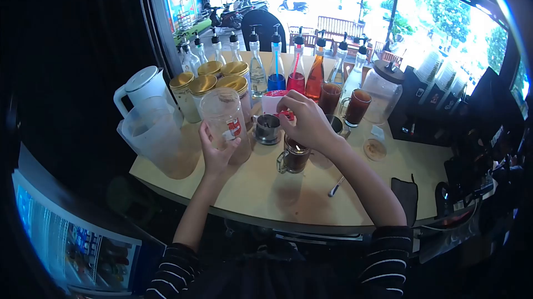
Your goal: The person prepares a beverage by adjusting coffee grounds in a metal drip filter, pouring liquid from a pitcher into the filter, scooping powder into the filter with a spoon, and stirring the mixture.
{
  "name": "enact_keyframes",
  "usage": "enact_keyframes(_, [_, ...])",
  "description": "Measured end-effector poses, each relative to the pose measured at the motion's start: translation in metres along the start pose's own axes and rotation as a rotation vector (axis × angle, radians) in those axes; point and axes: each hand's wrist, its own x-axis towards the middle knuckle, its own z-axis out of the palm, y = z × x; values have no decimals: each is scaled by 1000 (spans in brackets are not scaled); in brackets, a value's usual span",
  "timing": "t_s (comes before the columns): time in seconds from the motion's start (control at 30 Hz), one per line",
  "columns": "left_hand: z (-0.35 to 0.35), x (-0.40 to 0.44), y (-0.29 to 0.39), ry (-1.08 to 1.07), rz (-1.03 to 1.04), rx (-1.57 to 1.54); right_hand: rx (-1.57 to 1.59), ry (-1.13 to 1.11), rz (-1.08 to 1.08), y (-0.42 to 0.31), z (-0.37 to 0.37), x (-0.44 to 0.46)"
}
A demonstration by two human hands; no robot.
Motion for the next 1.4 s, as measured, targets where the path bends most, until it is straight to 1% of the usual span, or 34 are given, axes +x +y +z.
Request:
enact_keyframes(0.07, [-1, 1, -2, -16, -18, 4, 9, -5, 42, 8, -1, -2])
enact_keyframes(0.13, [-1, 3, -6, -18, 26, -23, 14, 9, 159, 15, -4, -2])
enact_keyframes(0.17, [-2, 3, -7, -21, 23, -25, 13, 8, 163, 21, -6, 0])
enact_keyframes(0.23, [-2, 4, -6, 4, 3, -46, 84, -75, 317, 37, -10, 3])
enact_keyframes(0.3, [-1, 4, -2, 16, -12, -57, 94, -75, 296, 59, -7, 6])
enact_keyframes(0.37, [0, 4, 0, 34, -26, -65, 120, -261, 354, 74, -3, 12])
enact_keyframes(0.4, [1, 2, 0, 35, -52, -53, 120, -264, 353, 82, 2, 16])
enact_keyframes(0.47, [1, 0, -4, 41, -75, -41, 160, -537, 386, 97, 15, 26])
enact_keyframes(0.5, [0, -2, -7, 39, -68, -8, 162, -541, 384, 106, 25, 29])
enact_keyframes(0.57, [0, -3, -11, 40, -66, 30, 2, -708, 112, 119, 43, 36])
enact_keyframes(0.6, [0, -4, -11, 37, -66, 41, -19, -828, 161, 119, 51, 43])
enact_keyframes(0.63, [-1, -4, -11, 33, -64, 54, -14, -832, 156, 120, 57, 47])
enact_keyframes(0.7, [-2, -5, -14, 34, -75, 81, 2, -925, 79, 118, 69, 52])
enact_keyframes(0.73, [-3, -4, -15, 32, -81, 100, 10, -968, 148, 113, 70, 55])
enact_keyframes(0.77, [-4, -5, -15, 35, -85, 108, 17, -972, 143, 115, 75, 55])
enact_keyframes(0.83, [-5, -5, -16, 29, -84, 142, 31, -959, 23, 125, 87, 54])
enact_keyframes(0.87, [-5, -5, -16, 31, -89, 146, 36, -963, 21, 130, 92, 54])
enact_keyframes(0.93, [-6, -5, -17, 19, -83, 166, 48, -1011, -92, 132, 99, 56])
enact_keyframes(1.03, [-7, -5, -16, 8, -86, 187, -19, -1080, -102, 127, 103, 59])
enact_keyframes(1.13, [-5, -4, -13, -3, -85, 161, -15, -1030, -161, 123, 105, 59])
enact_keyframes(1.27, [-5, -4, -14, -12, -63, 139, -47, -1013, -138, 116, 95, 63])
enact_keyframes(1.33, [-6, -4, -16, -8, -50, 172, -15, -978, -55, 109, 79, 67])
enact_keyframes(1.37, [-6, -4, -15, -12, -45, 165, -21, -973, -49, 105, 69, 70])
enact_keyframes(1.4, [-6, -5, -12, 0, -55, 150, -2, -902, -57, 102, 59, 71])
